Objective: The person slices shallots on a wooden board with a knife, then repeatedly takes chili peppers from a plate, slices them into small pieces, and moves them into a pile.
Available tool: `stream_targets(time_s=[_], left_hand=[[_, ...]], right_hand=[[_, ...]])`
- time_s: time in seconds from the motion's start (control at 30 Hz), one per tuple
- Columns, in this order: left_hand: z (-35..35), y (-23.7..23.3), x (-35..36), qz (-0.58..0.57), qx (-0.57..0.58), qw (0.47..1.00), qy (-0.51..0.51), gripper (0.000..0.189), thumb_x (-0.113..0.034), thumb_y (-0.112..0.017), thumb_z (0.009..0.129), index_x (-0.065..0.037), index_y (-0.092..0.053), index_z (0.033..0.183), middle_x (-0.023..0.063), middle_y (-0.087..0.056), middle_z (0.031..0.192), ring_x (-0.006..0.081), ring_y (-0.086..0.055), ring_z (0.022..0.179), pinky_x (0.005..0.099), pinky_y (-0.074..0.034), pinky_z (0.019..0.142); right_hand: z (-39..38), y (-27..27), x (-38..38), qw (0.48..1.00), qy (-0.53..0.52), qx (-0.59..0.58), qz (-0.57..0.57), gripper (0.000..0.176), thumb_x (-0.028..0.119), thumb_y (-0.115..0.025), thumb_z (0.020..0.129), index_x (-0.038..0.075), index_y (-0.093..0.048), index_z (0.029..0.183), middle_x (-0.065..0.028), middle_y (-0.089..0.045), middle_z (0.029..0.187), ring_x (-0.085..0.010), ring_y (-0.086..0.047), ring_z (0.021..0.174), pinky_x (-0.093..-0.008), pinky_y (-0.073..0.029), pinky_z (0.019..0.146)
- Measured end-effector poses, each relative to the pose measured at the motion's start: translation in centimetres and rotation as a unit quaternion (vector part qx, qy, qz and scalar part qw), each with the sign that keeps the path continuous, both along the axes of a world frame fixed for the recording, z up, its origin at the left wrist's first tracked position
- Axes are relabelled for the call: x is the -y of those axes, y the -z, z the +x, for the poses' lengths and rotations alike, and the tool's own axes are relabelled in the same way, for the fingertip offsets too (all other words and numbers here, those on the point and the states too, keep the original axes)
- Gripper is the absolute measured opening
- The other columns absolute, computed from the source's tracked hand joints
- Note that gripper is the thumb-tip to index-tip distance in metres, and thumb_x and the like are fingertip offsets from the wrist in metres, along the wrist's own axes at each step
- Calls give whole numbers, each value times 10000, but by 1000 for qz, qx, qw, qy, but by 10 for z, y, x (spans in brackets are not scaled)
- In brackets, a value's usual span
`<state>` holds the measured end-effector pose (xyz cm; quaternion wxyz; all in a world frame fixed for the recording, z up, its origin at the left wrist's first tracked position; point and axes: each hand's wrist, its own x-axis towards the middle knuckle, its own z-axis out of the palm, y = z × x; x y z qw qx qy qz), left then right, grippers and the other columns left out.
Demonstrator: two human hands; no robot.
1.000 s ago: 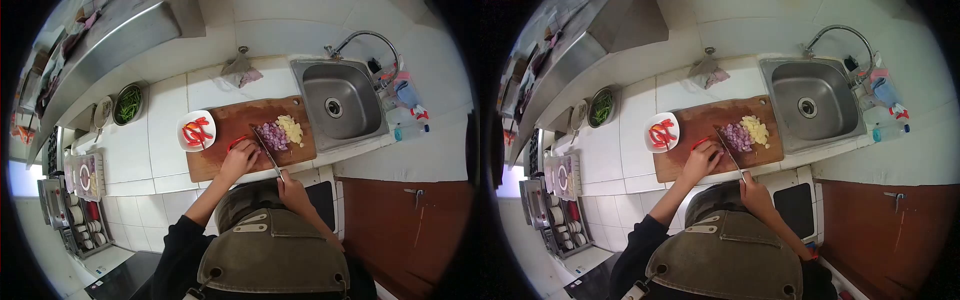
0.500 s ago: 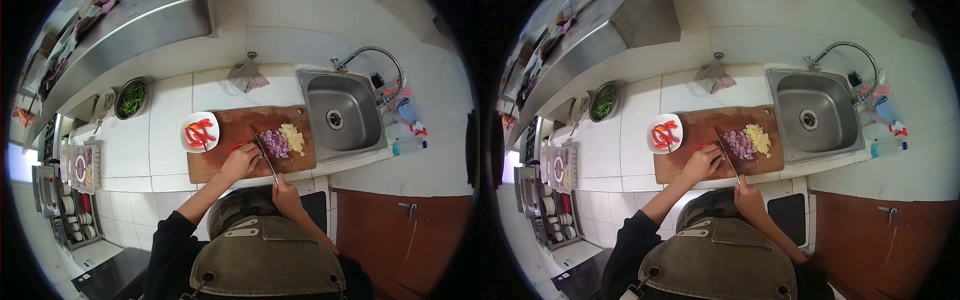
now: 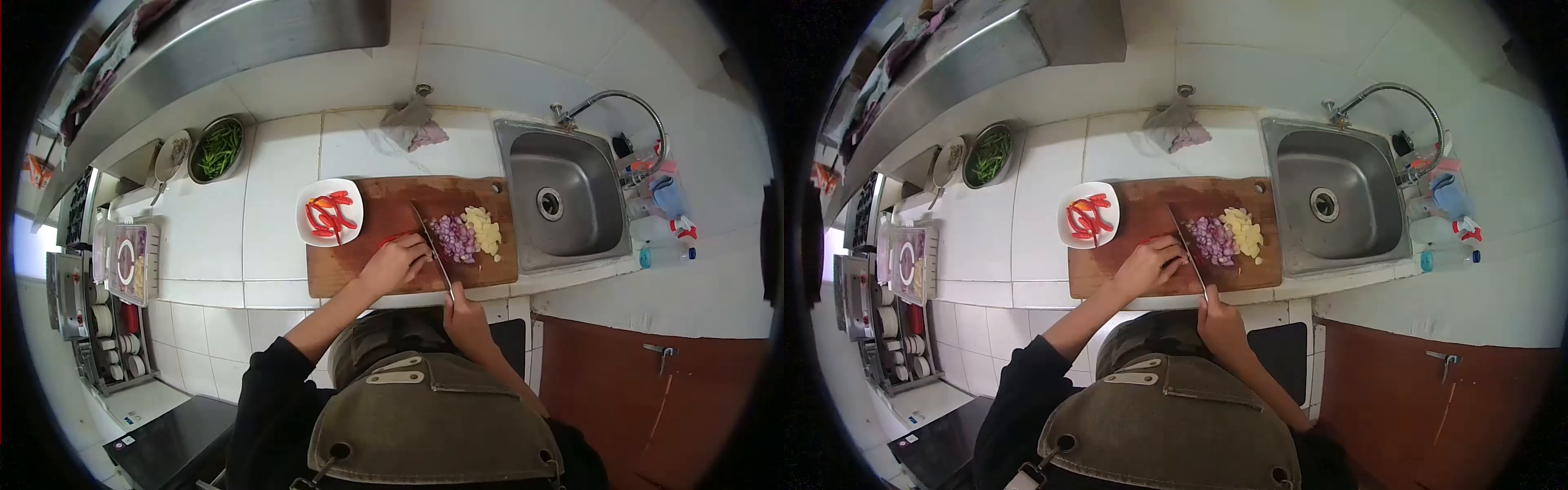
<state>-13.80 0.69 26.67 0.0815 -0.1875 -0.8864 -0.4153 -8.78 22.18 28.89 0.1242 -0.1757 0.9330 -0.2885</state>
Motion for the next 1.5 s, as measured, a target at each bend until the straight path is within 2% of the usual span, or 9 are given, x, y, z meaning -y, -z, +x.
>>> stream_targets(time_s=[0.07,0.27,0.4,0.47,0.7,1.0,1.23,1.33,1.5], left_hand=[[-1,2,1,5,5,1000,6,110,-87,-681,845,-17,-696,929,112,-653,957,323,-647,900,414,-553,793],[-2,4,5,2,14,1000,16,116,-97,-679,849,-21,-699,935,112,-652,961,322,-649,900,412,-556,799],[-2,6,5,-4,-6,1000,15,121,-121,-682,860,-28,-700,934,109,-653,966,319,-653,878,402,-562,789],[0,7,3,-15,-21,1000,8,123,-128,-681,862,-30,-700,934,107,-656,977,314,-656,878,399,-564,787],[2,9,7,-41,-92,995,19,139,-152,-679,875,-25,-697,932,98,-666,1010,297,-668,884,394,-569,791],[0,3,8,-55,-35,997,29,123,-113,-663,870,-10,-695,930,115,-665,1010,306,-661,896,397,-562,802],[-3,5,9,-40,-47,998,34,133,-119,-682,853,-13,-697,933,120,-667,978,311,-648,922,406,-545,844],[-4,3,9,-20,-39,999,28,126,-131,-693,849,-24,-696,915,108,-669,969,306,-640,912,405,-534,854],[-2,-1,12,-117,-85,989,5,92,-167,-725,832,-87,-697,868,32,-676,919,226,-629,845,357,-462,806]], right_hand=[[-4,8,2,998,-8,-32,-61,172,168,-505,999,16,-441,1046,-251,-594,647,-478,-616,638,-555,-439,542],[7,-20,-8,1000,-12,20,-20,147,127,-513,984,20,-442,1055,-241,-590,643,-465,-612,628,-550,-459,535],[4,-1,-3,1000,-13,25,-14,141,119,-515,981,24,-442,1055,-234,-585,632,-456,-614,614,-547,-457,528],[-4,11,5,997,-12,-60,-48,167,117,-534,979,5,-463,1082,-231,-553,598,-457,-594,582,-547,-434,528],[-6,8,5,996,-13,-69,-62,161,125,-538,975,20,-461,1070,-223,-574,612,-434,-614,586,-533,-462,518],[9,-13,-3,999,1,4,-39,158,126,-537,983,10,-451,1047,-246,-550,604,-477,-594,596,-549,-425,517],[-7,7,14,998,-1,-59,-32,140,145,-529,979,49,-461,1054,-214,-585,616,-447,-613,596,-540,-470,528],[-5,-2,6,997,-15,-62,-53,135,133,-528,982,39,-459,1051,-221,-570,613,-456,-601,593,-541,-445,518],[8,-19,-1,998,-5,-20,-58,131,126,-528,986,27,-456,1033,-232,-555,612,-464,-591,592,-542,-417,508]])
